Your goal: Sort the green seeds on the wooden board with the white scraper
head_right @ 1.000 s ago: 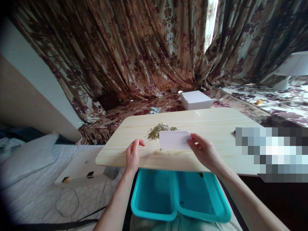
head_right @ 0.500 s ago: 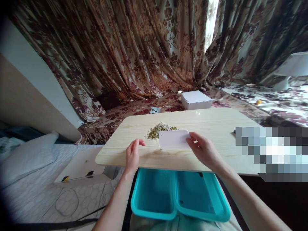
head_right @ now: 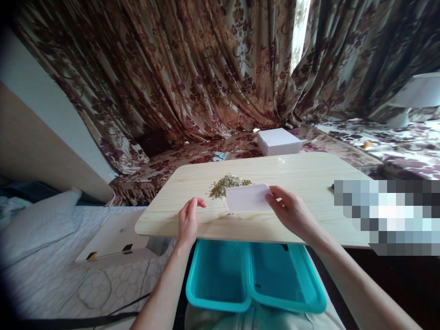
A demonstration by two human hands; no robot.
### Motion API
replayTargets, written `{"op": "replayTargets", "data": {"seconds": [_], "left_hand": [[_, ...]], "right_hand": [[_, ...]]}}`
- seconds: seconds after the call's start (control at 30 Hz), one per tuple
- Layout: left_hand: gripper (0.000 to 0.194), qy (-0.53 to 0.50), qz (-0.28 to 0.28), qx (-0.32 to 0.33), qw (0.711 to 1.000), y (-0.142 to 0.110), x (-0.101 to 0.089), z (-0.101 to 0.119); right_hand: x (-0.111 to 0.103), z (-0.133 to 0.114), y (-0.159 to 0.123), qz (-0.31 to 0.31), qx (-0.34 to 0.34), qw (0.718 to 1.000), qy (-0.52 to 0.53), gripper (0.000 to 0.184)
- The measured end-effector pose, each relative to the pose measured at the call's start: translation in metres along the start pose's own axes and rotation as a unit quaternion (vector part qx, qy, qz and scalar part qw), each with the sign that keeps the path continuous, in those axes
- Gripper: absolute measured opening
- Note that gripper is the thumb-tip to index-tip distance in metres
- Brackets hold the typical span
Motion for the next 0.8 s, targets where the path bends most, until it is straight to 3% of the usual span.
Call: {"op": "replayTargets", "data": {"seconds": [0.23,0.57,0.8], "left_hand": [[0.041,0.005,-0.003,-0.004,1.000,0.000,0.000,0.001],[0.041,0.003,0.002,-0.006,1.000,0.000,0.000,0.001],[0.040,0.000,0.003,-0.003,1.000,0.000,0.000,-0.002]], "right_hand": [[0.010,-0.001,0.004,-0.028,-0.005,0.999,0.020,0.022],[0.000,0.006,0.002,-0.007,-0.005,1.000,0.010,0.021],[0.007,-0.001,0.007,-0.040,-0.017,0.999,0.025,0.022]]}}
Point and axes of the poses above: each hand's wrist, its own y-axis towards the middle knuckle, its own x-axis out of the palm, z = x × y, the point moved 3 cm from there along y, towards the middle knuckle, and after that the axes turned 7 degrees about -z, right-handed, at the moved point
